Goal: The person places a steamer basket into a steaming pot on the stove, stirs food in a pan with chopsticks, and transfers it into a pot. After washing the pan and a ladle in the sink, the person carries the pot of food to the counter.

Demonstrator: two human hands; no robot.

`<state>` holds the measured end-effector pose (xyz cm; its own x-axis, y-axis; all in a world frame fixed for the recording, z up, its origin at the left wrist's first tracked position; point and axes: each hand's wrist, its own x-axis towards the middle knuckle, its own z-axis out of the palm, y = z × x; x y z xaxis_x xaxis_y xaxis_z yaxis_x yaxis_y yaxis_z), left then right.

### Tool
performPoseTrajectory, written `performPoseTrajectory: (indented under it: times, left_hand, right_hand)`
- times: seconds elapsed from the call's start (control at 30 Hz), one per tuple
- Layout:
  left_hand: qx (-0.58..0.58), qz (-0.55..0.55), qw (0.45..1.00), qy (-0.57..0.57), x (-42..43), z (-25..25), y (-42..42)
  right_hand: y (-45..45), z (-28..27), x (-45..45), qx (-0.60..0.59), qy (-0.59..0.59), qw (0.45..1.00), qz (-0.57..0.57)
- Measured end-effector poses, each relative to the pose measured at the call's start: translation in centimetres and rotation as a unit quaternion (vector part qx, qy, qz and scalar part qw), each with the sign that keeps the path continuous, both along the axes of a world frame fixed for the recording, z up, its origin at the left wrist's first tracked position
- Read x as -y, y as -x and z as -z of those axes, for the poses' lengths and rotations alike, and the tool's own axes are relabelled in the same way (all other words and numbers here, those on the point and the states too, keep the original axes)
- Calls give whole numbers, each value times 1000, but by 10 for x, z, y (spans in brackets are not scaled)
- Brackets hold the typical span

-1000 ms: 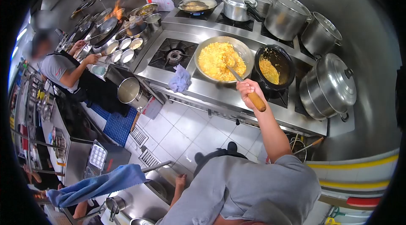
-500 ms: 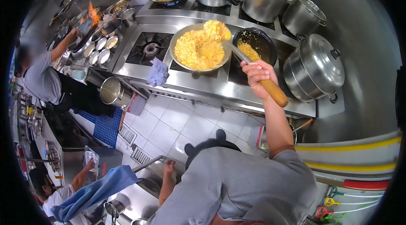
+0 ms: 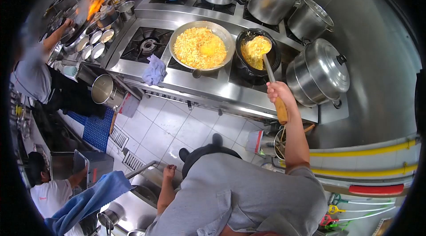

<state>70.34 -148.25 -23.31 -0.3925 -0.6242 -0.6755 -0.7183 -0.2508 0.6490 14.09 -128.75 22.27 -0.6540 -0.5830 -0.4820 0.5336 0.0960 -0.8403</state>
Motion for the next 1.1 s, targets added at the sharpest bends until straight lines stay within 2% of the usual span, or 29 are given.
performPoseTrajectory:
  times: [0.03, 0.07, 0.1, 0.13, 0.17, 0.2, 0.23, 0.3, 0.33, 0.37, 0.4, 0.43, 0.47, 0.5, 0.57, 0.63, 0.7, 0.77, 0.8, 0.83, 0.9, 0.97, 1.03, 1.1]
  left_hand:
    - [14, 4, 1000, -5, -1, 3, -4]
    - [13, 3, 1000, -6, 0, 8, -10]
    - [4, 25, 999, 21, 1, 13, -18]
    - [-2, 46, 998, 46, -1, 15, -26]
    - [0, 44, 998, 43, -3, 14, -30]
    - [26, 7, 999, 19, -2, 12, -34]
    - [53, -28, 998, -4, 0, 9, -38]
    - [48, -43, 998, -25, -3, -4, -40]
    - [41, -56, 997, -44, -7, -11, -40]
    - [35, -69, 995, -62, -11, -9, -46]
    - [38, -77, 994, -61, -14, -6, -49]
    - [28, 20, 999, 21, -16, 10, -54]
    - [20, 119, 987, 104, -13, 10, -56]
    - [23, 119, 987, 106, -12, 9, -57]
    - [73, 17, 997, -8, -9, -17, -31]
    - [59, 22, 998, 0, 0, -19, -20]
    - [12, -13, 1000, -9, 12, 8, -15]
    - [17, 9, 1000, 14, 28, -17, 1]
    - [25, 34, 999, 31, 34, -27, 5]
    - [24, 29, 999, 35, 37, -24, 6]
    - [1, -33, 998, 47, 39, -9, 6]
    - [-8, -57, 998, 37, 32, -11, 1]
    - [-20, -85, 996, 22, 20, -1, -12]
    - [-19, -163, 986, 10, -5, 30, -29]
  right_hand:
    - [5, 13, -1, -142, -122, 981, -54]
    - [7, 22, -5, -195, -209, 956, -71]
    - [8, 36, -8, -195, -210, 955, -73]
    - [9, 56, -13, -365, -318, 874, -48]
    - [3, 62, -12, -518, -408, 752, -21]
    - [-2, 66, -14, -565, -441, 697, -11]
    - [-11, 58, -11, -563, -442, 698, -15]
    - [-23, 33, -1, -496, -441, 747, 34]
    - [-28, 18, 1, -458, -387, 800, 31]
    - [-34, 4, 6, -459, -384, 801, 24]
    - [-41, -8, 11, -380, -267, 885, 25]
    - [-46, -15, 15, -287, -143, 947, 28]
    - [-49, -18, 23, -260, -89, 962, 11]
    - [-49, -16, 34, -257, -86, 962, 11]
    - [-47, -12, 63, -321, -153, 933, -49]
    - [-29, 17, 100, -402, -253, 877, -75]
    - [-30, 21, 144, -405, -296, 860, -86]
    - [11, 83, 179, -610, -318, 717, -114]
    - [6, 74, 196, -540, -368, 747, -124]
    - [5, 70, 203, -543, -363, 747, -125]
    - [5, 65, 215, -581, -420, 675, -174]
    - [19, 77, 216, -570, -456, 650, -212]
    - [19, 84, 195, -584, -437, 648, -221]
    - [3, 56, 170, -581, -434, 646, -238]
